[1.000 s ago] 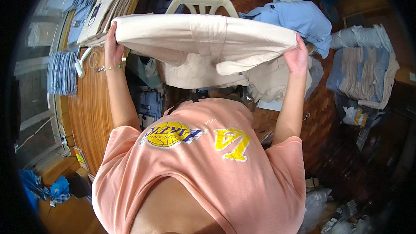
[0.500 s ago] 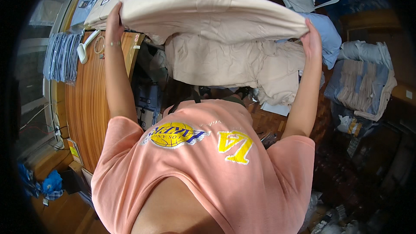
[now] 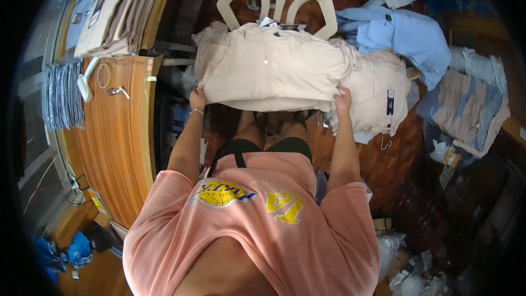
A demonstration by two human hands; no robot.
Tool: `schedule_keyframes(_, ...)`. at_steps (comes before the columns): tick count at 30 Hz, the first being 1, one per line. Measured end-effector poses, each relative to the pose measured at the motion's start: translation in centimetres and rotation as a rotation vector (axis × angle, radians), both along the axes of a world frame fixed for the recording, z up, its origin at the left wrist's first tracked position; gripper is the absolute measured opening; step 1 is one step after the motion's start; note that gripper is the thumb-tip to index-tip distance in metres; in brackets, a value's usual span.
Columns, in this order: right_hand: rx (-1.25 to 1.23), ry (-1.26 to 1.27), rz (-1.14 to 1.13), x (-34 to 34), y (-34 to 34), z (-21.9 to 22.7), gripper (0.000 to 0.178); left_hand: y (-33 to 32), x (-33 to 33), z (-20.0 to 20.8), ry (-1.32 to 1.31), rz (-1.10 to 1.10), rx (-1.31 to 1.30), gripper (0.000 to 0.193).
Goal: The person folds a light-colored shirt by hand, repeatedly aligning the sleeves and edges before placing it on a pile. The person continues folding multiple shirts in a similar manner.
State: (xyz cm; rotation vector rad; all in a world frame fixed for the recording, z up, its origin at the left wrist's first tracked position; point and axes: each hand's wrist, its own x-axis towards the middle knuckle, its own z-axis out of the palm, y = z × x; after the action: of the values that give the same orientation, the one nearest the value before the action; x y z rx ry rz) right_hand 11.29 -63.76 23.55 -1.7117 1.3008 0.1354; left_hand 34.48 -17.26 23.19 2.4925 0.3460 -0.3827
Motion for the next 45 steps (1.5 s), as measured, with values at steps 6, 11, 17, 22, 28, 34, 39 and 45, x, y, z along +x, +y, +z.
schedule_keyframes(6, -0.143, -0.009, 0.036, -6.1, 1.5, -1.9, 0.055, 2.7, -0.6, -2.2, -0.132, -0.036, -0.12, 0.059)
schedule_keyframes(11, -0.249, 0.166, -0.054, -13.5, -3.1, -2.3, 0.057, 1.5, -2.0, 2.0, -0.232, -0.127, 0.286, 0.063)
schedule_keyframes(17, 0.212, 0.011, -0.79, -18.8, -9.4, -3.8, 0.034, -6.1, -1.5, 2.5, -0.128, -0.457, 0.118, 0.054)
schedule_keyframes(22, -0.217, -0.252, -1.407, -18.9, -12.4, -10.7, 0.025, -23.1, -4.5, 5.6, 0.328, -0.886, -0.093, 0.039)
schedule_keyframes(28, -0.004, -0.145, -1.043, -23.0, -14.1, -11.3, 0.019, -44.2, -13.7, 9.5, 0.482, -1.414, -0.203, 0.037)
schedule_keyframes(34, -0.193, -0.433, -0.867, -22.7, -13.6, -5.0, 0.027, -58.7, -22.6, 9.6, 0.149, -1.936, -0.317, 0.027)
schedule_keyframes(39, -0.102, -0.592, -0.585, -20.3, -12.2, -1.0, 0.039, -67.7, -30.1, 9.3, -0.521, -2.632, -0.075, 0.04)
schedule_keyframes(45, 0.039, -0.357, -0.243, -20.2, -12.0, 4.8, 0.05, -73.5, -29.2, 4.9, -0.906, -2.682, 0.74, 0.036)
